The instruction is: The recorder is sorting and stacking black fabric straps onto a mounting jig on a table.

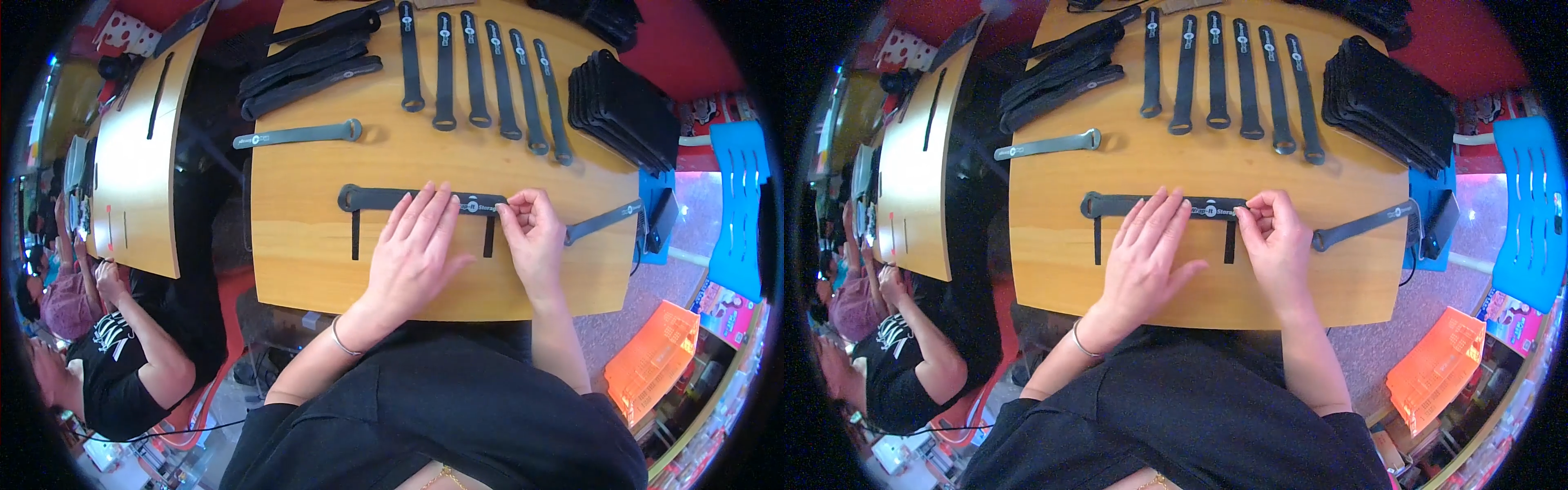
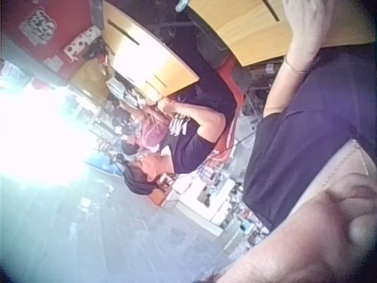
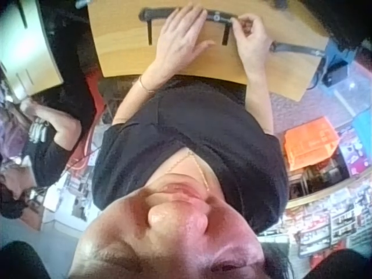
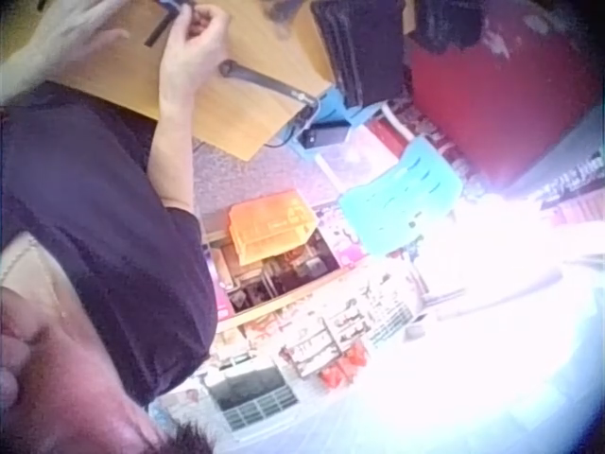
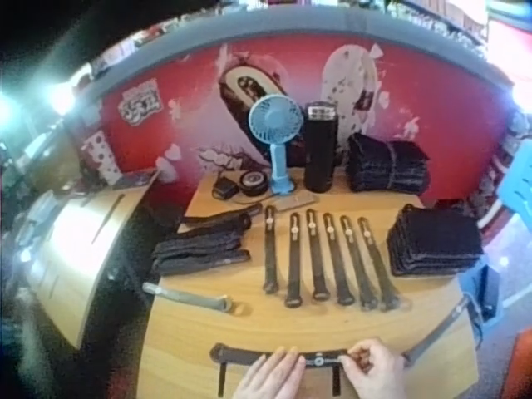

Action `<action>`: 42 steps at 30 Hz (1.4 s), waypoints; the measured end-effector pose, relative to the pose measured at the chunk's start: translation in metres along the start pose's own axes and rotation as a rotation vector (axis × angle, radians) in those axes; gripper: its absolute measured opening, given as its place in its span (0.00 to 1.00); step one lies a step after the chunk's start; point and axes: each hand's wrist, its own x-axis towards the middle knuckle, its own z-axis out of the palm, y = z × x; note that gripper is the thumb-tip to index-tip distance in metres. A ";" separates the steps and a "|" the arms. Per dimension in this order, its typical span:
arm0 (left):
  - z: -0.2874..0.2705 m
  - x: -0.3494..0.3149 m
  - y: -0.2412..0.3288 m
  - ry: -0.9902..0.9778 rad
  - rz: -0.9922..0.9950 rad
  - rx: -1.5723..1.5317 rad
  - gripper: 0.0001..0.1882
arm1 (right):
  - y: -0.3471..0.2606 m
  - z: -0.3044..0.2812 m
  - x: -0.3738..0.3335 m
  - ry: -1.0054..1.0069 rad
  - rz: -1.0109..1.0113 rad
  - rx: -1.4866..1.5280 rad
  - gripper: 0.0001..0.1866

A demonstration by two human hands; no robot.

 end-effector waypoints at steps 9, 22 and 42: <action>0.010 -0.002 0.001 -0.086 -0.040 0.021 0.35 | 0.003 0.000 0.001 0.005 -0.010 0.006 0.08; 0.014 -0.003 -0.002 -0.077 -0.027 0.013 0.34 | 0.004 0.001 0.002 0.043 -0.021 -0.019 0.08; 0.015 -0.004 0.001 -0.090 0.001 0.049 0.31 | 0.002 0.000 -0.001 0.047 -0.082 -0.132 0.09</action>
